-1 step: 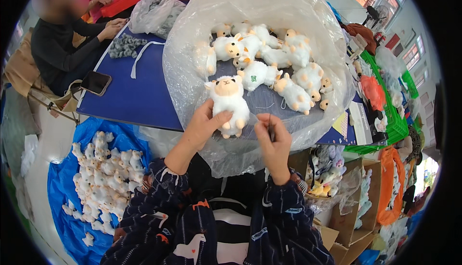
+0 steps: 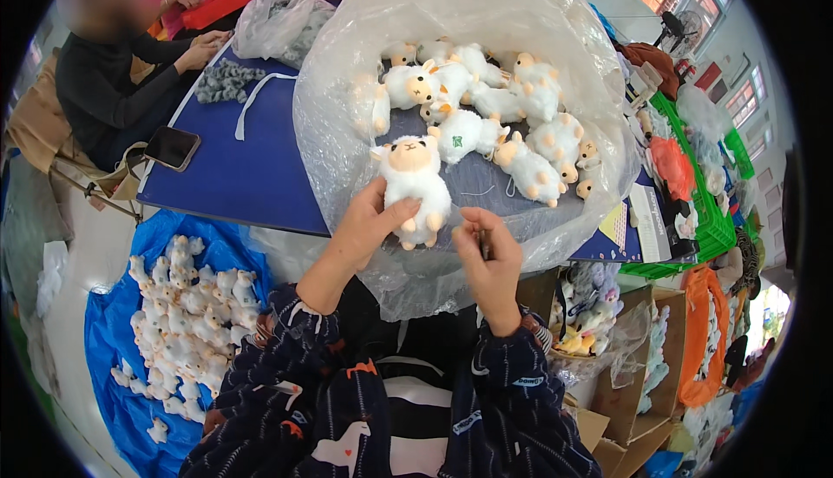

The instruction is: The person repeatedly picks up small white stuffed animal toys from a plastic bag, uses a small tool to adjust or attach parts on the toy, and places the finished toy back into the bag. The process is repeated for multiple toys.

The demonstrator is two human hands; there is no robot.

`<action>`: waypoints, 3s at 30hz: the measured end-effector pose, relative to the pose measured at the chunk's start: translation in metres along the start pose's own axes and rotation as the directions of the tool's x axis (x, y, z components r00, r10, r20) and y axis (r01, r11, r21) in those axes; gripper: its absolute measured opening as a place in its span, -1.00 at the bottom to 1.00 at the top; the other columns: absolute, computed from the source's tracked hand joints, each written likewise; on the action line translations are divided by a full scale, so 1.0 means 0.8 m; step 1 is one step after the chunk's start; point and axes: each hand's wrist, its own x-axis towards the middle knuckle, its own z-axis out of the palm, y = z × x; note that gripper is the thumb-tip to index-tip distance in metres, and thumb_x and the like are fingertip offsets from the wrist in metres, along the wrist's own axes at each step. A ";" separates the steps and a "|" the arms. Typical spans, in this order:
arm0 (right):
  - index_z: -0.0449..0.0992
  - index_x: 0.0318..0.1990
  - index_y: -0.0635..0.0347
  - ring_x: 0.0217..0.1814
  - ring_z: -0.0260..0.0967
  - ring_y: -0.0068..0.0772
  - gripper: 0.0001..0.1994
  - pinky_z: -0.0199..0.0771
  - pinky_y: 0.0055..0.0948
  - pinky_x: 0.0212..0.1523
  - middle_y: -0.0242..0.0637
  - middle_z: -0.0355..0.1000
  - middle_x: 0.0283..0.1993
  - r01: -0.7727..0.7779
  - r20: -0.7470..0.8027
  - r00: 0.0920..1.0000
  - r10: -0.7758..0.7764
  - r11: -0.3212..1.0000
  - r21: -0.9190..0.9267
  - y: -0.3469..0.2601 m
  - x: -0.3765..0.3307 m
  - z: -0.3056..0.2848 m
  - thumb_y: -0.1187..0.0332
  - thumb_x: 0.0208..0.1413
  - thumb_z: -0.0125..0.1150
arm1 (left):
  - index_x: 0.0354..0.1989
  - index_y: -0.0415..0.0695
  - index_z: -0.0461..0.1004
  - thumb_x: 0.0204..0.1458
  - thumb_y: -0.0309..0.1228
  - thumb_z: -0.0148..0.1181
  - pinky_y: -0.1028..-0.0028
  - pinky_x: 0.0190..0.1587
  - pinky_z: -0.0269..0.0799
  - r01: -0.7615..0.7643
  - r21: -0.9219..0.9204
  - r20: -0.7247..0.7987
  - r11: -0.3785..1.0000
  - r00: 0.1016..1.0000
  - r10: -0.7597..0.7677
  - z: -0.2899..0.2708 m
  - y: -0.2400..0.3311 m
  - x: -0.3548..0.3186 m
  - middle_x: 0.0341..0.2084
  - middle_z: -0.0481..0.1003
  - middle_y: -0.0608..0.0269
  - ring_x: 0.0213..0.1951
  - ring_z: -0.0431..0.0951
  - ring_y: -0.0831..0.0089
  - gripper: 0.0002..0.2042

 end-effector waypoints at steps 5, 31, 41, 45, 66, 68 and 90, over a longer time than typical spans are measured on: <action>0.44 -0.23 0.32 -0.47 0.33 -0.52 -0.79 0.33 -0.57 -0.45 -0.23 0.40 -0.43 0.220 0.038 0.975 -0.217 0.943 -0.248 -0.014 0.007 0.008 0.53 -0.07 0.25 | -0.01 -0.30 0.31 0.04 -0.27 0.18 0.53 -0.24 0.44 0.045 0.103 0.004 0.994 0.999 -0.045 0.014 -0.007 0.003 -0.21 0.46 0.16 -0.24 0.49 0.52 -0.57; 0.35 -0.30 0.14 -0.78 -0.13 -0.74 -0.93 -0.16 -0.65 -0.75 -0.53 0.12 -0.65 -0.135 -0.567 0.628 0.533 0.792 0.595 -0.008 -0.153 -0.262 0.47 0.04 -0.02 | -0.22 -0.22 0.42 -0.10 -0.42 0.23 0.37 -0.10 0.35 -0.415 0.834 0.235 0.365 0.864 0.445 0.033 0.025 0.083 -0.25 0.44 0.15 -0.18 0.45 0.27 -0.74; 0.45 -0.43 0.17 -0.72 -0.02 -0.74 -0.84 -0.10 -0.65 -0.73 -0.52 0.27 -0.58 -0.197 -0.937 -0.329 -0.115 0.979 -0.051 -0.009 -0.443 -0.487 0.28 0.02 0.17 | -0.09 -0.26 0.34 -0.05 -0.42 0.24 0.56 -0.24 0.38 -0.264 0.782 0.220 0.564 0.964 0.146 -0.017 -0.025 0.163 -0.32 0.44 0.21 -0.31 0.45 0.55 -0.65; 0.41 -0.06 0.01 -0.74 -0.11 -0.73 -0.68 -0.14 -0.67 -0.75 -0.42 0.43 -0.27 -0.092 -0.927 -0.275 0.256 0.953 0.290 0.032 -0.447 -0.486 0.06 0.14 0.07 | -0.31 -0.21 0.38 -0.06 -0.44 0.24 0.58 -0.41 0.37 -0.264 0.781 0.177 0.567 0.963 0.205 -0.030 -0.023 0.151 -0.51 0.44 0.31 -0.48 0.41 0.60 -0.80; 0.46 -0.16 0.27 -0.33 0.43 -0.20 -0.71 0.42 -0.40 -0.31 -0.13 0.42 -0.26 0.224 0.174 0.970 -0.167 0.892 -0.393 0.006 0.040 -0.006 0.44 -0.09 0.29 | -0.38 -0.25 0.54 0.00 -0.47 0.18 0.60 -0.39 0.40 -0.185 0.465 0.112 0.866 0.982 0.150 -0.012 0.031 -0.016 -0.49 0.53 0.29 -0.47 0.48 0.63 -0.90; 0.45 -0.15 0.29 -0.30 0.43 -0.17 -0.70 0.42 -0.38 -0.28 -0.11 0.43 -0.28 0.165 0.150 0.982 -0.115 0.909 -0.384 0.023 0.040 -0.005 0.42 -0.08 0.28 | -0.39 -0.24 0.55 -0.02 -0.47 0.18 0.57 -0.35 0.41 -0.373 0.428 0.417 0.823 0.890 0.187 -0.012 0.045 -0.026 -0.41 0.53 0.23 -0.43 0.49 0.59 -0.90; 0.50 -0.14 0.33 -0.30 0.35 -0.65 -0.71 0.37 -0.62 -0.25 -0.35 0.48 -0.37 -0.264 0.373 0.892 0.257 0.964 -0.033 -0.029 0.032 -0.017 0.35 -0.01 0.28 | 0.07 -0.14 0.31 -0.15 -0.46 0.25 0.45 -0.32 0.43 -0.209 0.606 -0.091 0.767 0.940 0.328 -0.014 -0.014 0.012 -0.39 0.51 0.07 -0.42 0.53 0.39 -0.49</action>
